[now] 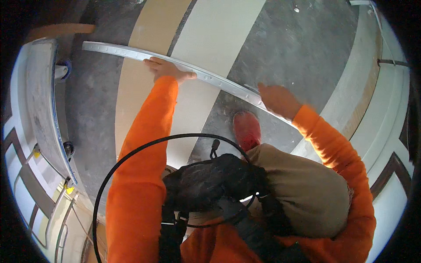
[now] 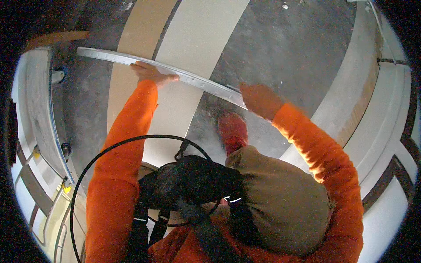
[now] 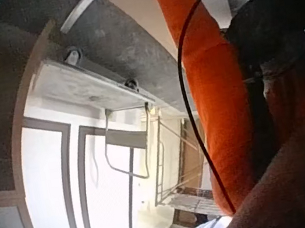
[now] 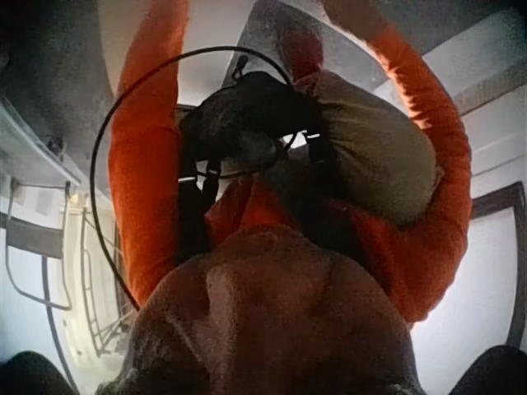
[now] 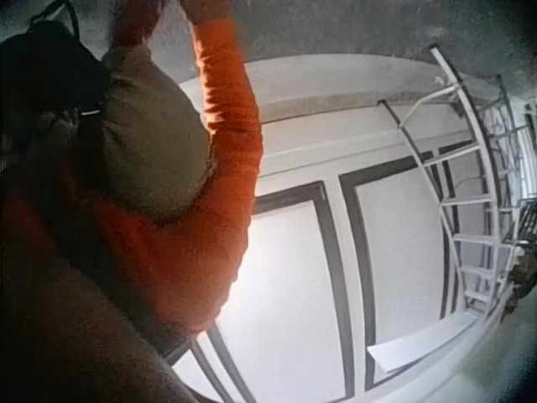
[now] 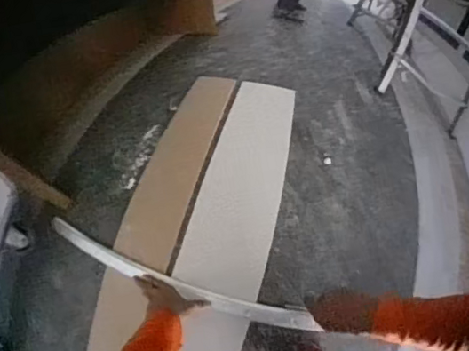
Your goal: The person uses a utility knife and a measuring tape to measure and cut pieces of drywall on the floor while using a metal guide.
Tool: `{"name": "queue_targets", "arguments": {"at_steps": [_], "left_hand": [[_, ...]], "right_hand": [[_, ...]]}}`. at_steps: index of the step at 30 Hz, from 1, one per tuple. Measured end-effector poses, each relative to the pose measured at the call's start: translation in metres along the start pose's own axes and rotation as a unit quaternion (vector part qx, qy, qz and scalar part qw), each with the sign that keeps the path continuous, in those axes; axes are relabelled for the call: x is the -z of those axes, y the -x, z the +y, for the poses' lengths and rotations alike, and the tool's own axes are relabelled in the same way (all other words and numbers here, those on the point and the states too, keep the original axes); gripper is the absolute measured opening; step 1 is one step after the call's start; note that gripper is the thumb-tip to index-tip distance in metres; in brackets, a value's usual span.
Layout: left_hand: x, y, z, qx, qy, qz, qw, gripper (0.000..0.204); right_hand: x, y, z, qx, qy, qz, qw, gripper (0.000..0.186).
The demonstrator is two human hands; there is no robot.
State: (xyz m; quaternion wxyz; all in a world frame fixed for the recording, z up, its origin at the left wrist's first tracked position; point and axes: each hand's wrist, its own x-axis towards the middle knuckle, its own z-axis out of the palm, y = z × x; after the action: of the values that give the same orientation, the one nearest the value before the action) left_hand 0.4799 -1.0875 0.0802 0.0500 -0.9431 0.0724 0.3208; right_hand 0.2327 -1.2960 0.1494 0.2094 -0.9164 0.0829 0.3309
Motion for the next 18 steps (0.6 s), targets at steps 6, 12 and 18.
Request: {"name": "queue_targets", "arguments": {"at_steps": [6, 12, 18], "left_hand": [[0.001, -0.001, -0.001, -0.006, -0.027, -0.002, 1.0, 0.151], [0.002, -0.006, -0.002, 0.011, -0.003, -0.018, 1.0, 0.153], [0.001, -0.002, -0.001, 0.008, 0.031, -0.005, 0.999, 0.153]], "right_hand": [[-0.017, -0.034, -0.023, 0.024, -0.077, 0.093, 0.992, 0.014], [0.012, -0.09, -0.073, 0.042, -0.085, 0.065, 0.993, 0.02], [0.013, -0.111, -0.075, 0.046, -0.04, 0.039, 0.997, 0.018]]}}
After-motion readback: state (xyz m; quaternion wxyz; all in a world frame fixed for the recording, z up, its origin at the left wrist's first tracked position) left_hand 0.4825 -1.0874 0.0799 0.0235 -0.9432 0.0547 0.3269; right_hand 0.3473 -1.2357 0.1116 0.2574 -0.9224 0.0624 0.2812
